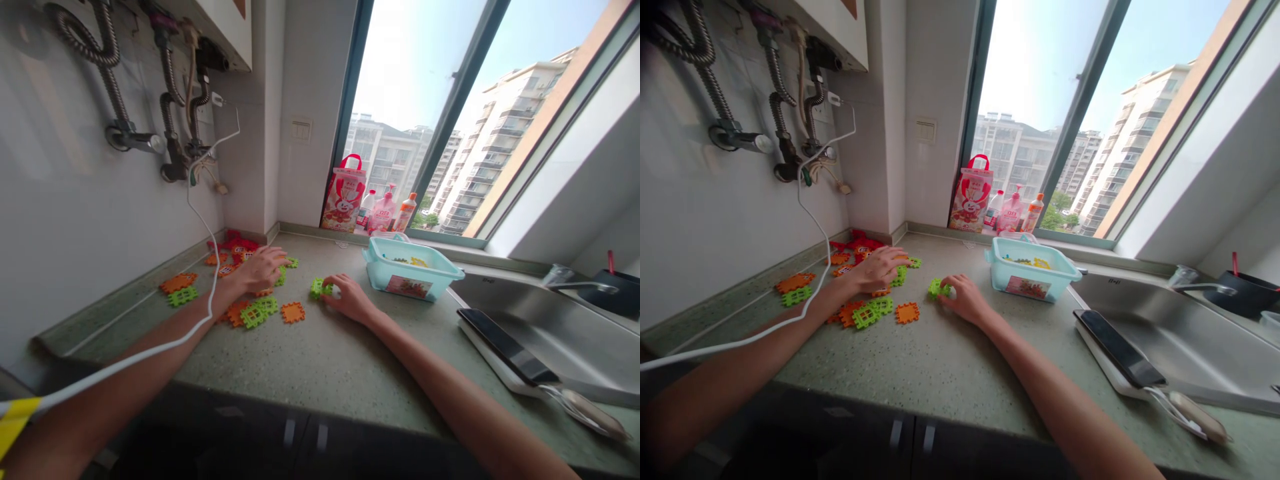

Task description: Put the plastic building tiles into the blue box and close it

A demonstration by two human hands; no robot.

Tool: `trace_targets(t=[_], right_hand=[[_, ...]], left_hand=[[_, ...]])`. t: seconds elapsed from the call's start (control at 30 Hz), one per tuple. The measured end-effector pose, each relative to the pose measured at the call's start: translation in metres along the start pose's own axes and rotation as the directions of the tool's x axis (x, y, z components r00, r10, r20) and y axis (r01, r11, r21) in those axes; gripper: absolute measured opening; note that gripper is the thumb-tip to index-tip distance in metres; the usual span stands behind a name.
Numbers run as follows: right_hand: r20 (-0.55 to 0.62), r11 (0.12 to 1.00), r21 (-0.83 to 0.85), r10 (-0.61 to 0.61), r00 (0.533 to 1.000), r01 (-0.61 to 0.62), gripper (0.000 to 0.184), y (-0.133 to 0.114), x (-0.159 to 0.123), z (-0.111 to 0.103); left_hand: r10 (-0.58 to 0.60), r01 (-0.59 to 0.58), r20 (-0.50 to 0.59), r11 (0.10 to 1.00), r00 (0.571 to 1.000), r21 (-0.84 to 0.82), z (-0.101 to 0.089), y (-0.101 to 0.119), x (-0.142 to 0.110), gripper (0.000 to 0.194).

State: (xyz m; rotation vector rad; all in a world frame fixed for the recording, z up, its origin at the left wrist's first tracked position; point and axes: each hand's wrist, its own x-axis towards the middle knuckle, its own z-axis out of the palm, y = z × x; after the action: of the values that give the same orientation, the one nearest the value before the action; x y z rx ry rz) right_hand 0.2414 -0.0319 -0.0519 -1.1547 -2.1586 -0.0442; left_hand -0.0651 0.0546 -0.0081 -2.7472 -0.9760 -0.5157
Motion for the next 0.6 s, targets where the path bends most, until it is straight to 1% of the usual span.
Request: trace_targets(t=[0.07, 0.13, 0.2, 0.23, 0.3, 0.37, 0.43, 0.5, 0.53, 0.57, 0.6], right_hand=[[0.084, 0.999, -0.034, 0.028, 0.996, -0.026, 0.022, 0.001, 0.0, 0.005], [0.104, 0.998, -0.052, 0.051, 0.993, -0.046, 0.023, 0.001, 0.0, 0.007], [0.105, 0.997, -0.06, 0.048, 0.993, -0.042, 0.022, 0.001, -0.001, 0.004], [0.106, 0.998, -0.064, 0.028, 0.994, -0.022, 0.022, 0.0, -0.001, 0.001], [0.106, 0.995, -0.085, -0.052, 0.993, 0.061, 0.022, -0.001, -0.001, -0.009], [0.084, 0.981, -0.124, -0.142, 0.986, 0.151, 0.022, 0.0, 0.0, -0.026], [0.017, 0.968, -0.182, -0.175, 0.984, 0.175, 0.023, 0.004, 0.001, -0.05], [-0.127, 0.957, -0.268, -0.146, 0.981, 0.107, 0.022, 0.015, 0.0, -0.078], [-0.224, 0.947, -0.319, -0.122, 0.967, 0.046, 0.021, 0.023, -0.002, -0.093], [-0.329, 0.928, -0.37, -0.1, 0.939, -0.031, 0.02, 0.031, -0.006, -0.108], [-0.432, 0.904, -0.411, -0.081, 0.898, -0.116, 0.02, 0.041, -0.01, -0.121]], left_hand=[[-0.073, 0.074, -0.021, 0.996, 0.997, 0.044, -0.005, -0.013, -0.004, 0.042], [-0.153, 0.155, -0.035, 0.983, 0.988, 0.1, -0.008, -0.024, -0.008, 0.04], [-0.226, 0.229, -0.041, 0.959, 0.973, 0.167, -0.011, -0.032, -0.012, 0.039], [-0.253, 0.257, -0.046, 0.946, 0.966, 0.199, -0.012, -0.035, -0.013, 0.039], [-0.292, 0.298, -0.058, 0.923, 0.955, 0.242, -0.014, -0.04, -0.016, 0.039], [-0.345, 0.348, -0.059, 0.901, 0.937, 0.258, -0.016, -0.045, -0.018, 0.038], [-0.438, 0.431, -0.036, 0.861, 0.898, 0.269, -0.018, -0.05, -0.019, 0.037], [-0.533, 0.509, 0.006, 0.813, 0.846, 0.283, -0.019, -0.056, -0.019, 0.036], [-0.57, 0.54, 0.028, 0.792, 0.821, 0.286, -0.019, -0.059, -0.018, 0.036], [-0.6, 0.565, 0.045, 0.774, 0.799, 0.285, -0.019, -0.062, -0.018, 0.037], [-0.624, 0.587, 0.057, 0.76, 0.78, 0.279, -0.019, -0.063, -0.018, 0.037]])
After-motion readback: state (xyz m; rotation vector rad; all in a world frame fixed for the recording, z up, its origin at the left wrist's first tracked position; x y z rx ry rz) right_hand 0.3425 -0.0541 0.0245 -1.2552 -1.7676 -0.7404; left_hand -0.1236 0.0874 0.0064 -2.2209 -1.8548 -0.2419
